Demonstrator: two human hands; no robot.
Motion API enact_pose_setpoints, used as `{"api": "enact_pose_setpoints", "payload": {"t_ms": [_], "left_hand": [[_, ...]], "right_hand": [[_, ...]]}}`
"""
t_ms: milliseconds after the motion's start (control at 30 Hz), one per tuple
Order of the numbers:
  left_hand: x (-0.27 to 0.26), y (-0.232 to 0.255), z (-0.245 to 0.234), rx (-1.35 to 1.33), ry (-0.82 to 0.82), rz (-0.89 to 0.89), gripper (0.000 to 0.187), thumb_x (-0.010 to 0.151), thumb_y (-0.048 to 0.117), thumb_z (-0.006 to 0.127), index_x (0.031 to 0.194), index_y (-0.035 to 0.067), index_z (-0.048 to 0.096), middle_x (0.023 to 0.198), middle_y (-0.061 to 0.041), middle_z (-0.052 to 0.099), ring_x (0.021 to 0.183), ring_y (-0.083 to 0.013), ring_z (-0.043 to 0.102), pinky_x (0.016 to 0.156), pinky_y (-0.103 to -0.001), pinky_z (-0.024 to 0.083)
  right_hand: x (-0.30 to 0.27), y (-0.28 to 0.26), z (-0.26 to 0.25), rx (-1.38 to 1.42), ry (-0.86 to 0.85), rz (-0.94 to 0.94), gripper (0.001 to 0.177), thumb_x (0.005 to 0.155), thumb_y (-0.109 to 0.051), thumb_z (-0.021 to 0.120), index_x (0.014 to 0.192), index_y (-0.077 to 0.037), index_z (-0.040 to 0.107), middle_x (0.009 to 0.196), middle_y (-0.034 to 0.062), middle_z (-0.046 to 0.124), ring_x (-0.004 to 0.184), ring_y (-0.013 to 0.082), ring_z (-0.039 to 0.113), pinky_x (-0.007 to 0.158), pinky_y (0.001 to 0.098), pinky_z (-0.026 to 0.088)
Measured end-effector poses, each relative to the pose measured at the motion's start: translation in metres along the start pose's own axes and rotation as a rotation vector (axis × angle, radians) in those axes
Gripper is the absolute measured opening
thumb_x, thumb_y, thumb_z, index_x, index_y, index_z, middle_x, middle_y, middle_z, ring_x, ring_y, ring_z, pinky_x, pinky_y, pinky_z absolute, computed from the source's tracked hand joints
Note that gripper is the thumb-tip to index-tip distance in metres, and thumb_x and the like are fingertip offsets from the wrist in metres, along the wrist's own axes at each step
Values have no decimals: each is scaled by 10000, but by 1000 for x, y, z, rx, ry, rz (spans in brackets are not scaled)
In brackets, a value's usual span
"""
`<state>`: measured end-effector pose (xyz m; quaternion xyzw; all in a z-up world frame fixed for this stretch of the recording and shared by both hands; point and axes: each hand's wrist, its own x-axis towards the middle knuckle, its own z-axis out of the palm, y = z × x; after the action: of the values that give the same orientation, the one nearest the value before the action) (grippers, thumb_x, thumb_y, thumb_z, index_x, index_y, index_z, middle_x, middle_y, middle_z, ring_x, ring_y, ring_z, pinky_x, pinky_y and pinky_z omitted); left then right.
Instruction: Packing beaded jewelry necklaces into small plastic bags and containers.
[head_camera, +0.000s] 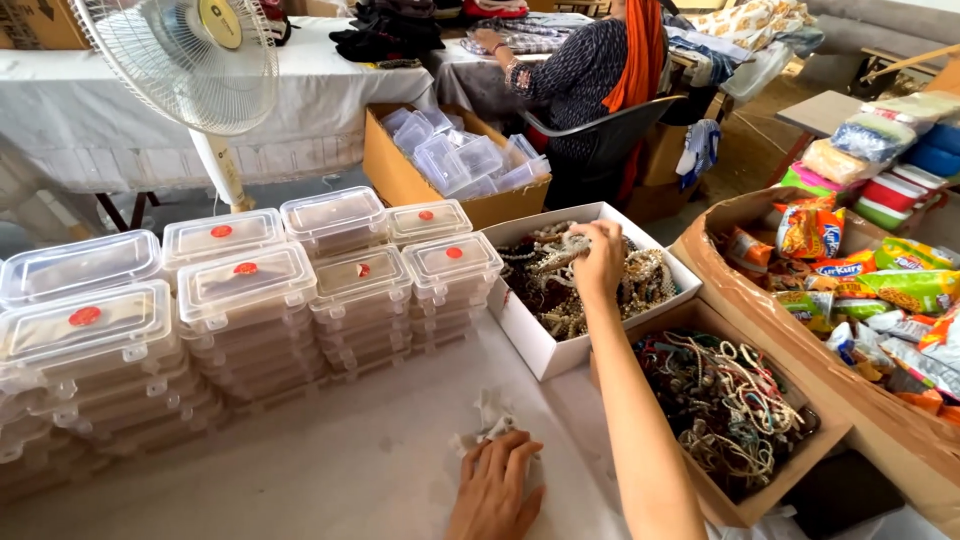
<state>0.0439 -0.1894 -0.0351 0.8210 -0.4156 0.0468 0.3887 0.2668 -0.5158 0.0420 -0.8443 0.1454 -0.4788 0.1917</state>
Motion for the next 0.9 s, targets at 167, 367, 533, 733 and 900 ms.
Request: {"api": "enact_pose_setpoints", "payload": {"t_ms": [167,367,533,733,900], "left_hand": [[1,5,-5,10,-24,4,634,830,199,806,1375,105,494,1399,-121,496,1356,-303,449,1118,-543,279],[1,3,-4,21,-39,-4,611,839,209,805,1366,118,509,1391,-115,504,1358,-294,449,1120,-543,274],[1,4,-5,31,-41,-4,603,824,195,802,1357,130,528,1391,-107,511,1355,-288,451,1121,-535,274],[1,5,-5,33,-29,5,600,831,200,811,1355,127,529,1393,-111,511,1354,-295,450,1121,-539,274],[1,4,-3,29,-45,0,627,844,238,826,1369,113,506,1386,-119,508,1343,-307,461,1117,-554,284]], "right_hand": [[-3,13,21,-221,-66,-223,304,918,49,740,1019,-235,775,1164,-37,729,1213,208,587,1079,378,479],[-11,-61,-14,-141,-583,-366,425,669,-286,965,1066,-257,818,1161,107,718,1200,376,539,978,561,409],[-8,-23,2,-326,-516,-73,408,788,-156,871,1149,-319,777,1003,-22,780,945,186,663,726,368,529],[-2,21,17,-134,-5,-12,361,863,44,774,1178,-121,712,991,0,757,919,163,669,776,287,487],[-4,-17,-4,25,-274,-329,239,838,33,749,939,-184,767,1053,26,765,1075,211,646,991,373,521]]}}
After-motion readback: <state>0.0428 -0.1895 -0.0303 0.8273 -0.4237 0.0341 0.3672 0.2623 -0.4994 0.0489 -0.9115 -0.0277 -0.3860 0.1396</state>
